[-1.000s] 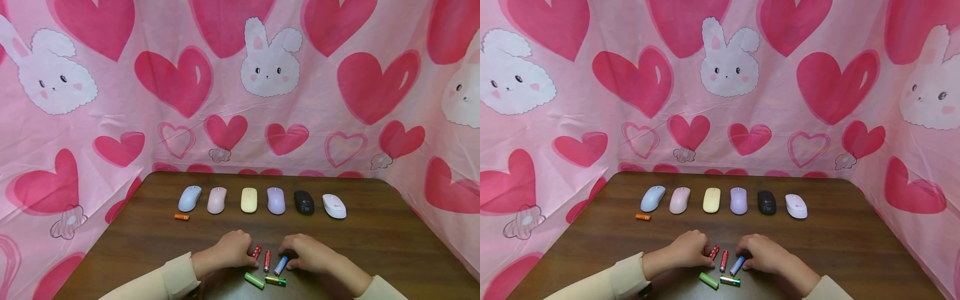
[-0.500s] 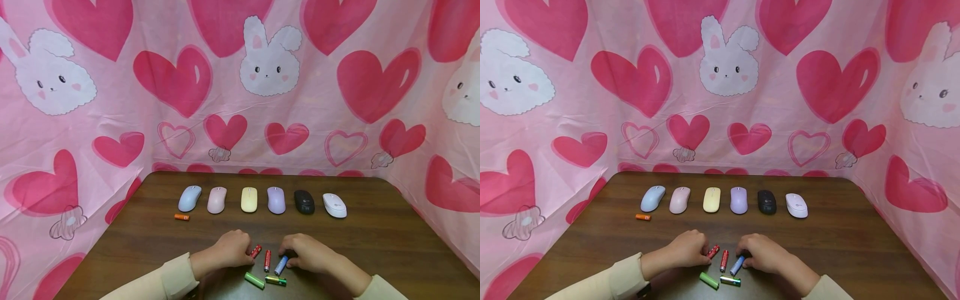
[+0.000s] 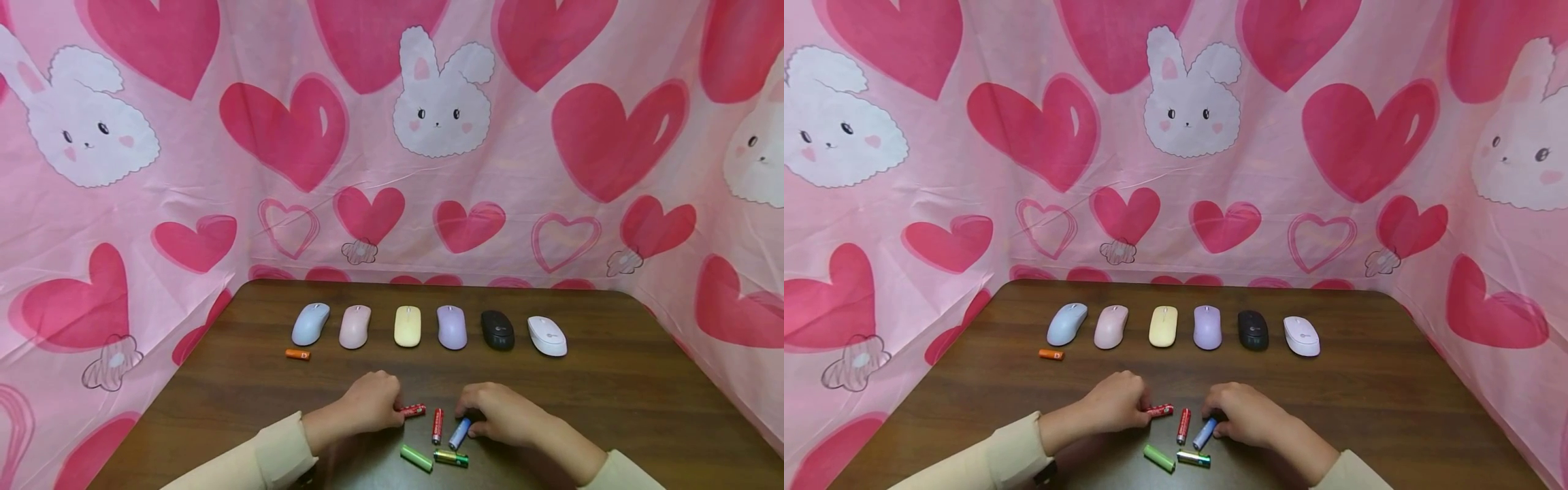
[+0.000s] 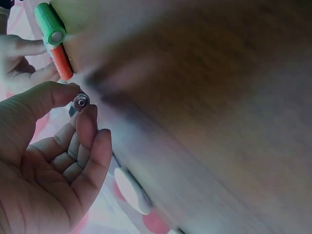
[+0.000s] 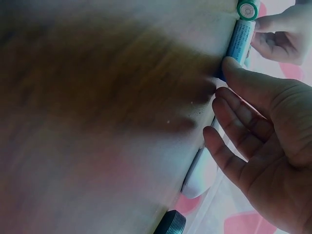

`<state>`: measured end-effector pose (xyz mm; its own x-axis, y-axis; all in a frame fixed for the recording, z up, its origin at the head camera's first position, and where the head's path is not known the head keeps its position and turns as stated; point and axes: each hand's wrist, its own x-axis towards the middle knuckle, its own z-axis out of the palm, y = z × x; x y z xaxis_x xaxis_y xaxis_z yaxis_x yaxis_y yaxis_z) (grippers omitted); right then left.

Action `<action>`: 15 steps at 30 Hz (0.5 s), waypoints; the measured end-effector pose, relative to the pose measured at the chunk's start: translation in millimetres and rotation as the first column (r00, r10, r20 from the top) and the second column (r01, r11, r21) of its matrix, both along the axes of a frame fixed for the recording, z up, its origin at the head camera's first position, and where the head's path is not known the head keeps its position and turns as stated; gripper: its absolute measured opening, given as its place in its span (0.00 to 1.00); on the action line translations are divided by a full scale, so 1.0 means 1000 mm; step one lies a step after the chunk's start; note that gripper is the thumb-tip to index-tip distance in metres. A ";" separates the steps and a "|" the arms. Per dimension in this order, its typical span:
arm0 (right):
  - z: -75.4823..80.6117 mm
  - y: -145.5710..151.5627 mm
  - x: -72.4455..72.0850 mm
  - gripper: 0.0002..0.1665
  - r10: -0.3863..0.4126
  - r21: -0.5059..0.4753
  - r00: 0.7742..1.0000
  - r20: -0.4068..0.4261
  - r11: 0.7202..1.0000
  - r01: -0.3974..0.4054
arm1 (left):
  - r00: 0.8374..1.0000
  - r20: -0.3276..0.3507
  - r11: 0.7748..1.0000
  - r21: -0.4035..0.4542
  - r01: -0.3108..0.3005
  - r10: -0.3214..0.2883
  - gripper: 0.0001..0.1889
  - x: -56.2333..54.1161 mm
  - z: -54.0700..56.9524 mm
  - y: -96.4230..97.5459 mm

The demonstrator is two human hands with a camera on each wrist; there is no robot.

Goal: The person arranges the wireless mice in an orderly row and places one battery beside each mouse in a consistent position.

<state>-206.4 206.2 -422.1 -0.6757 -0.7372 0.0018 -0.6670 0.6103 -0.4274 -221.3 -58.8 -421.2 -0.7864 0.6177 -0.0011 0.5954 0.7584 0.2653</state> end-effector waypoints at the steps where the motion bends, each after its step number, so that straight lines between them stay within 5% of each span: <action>1: 0.000 0.000 0.000 0.13 0.000 0.001 1.000 0.000 1.000 0.000 | 1.000 -0.002 1.000 0.006 -0.001 0.001 0.21 -0.001 0.000 -0.001; 15: -0.001 0.001 0.000 0.12 0.033 0.008 0.999 -0.032 0.999 -0.032 | 0.999 0.002 0.996 0.080 0.040 -0.040 0.11 -0.014 0.006 -0.026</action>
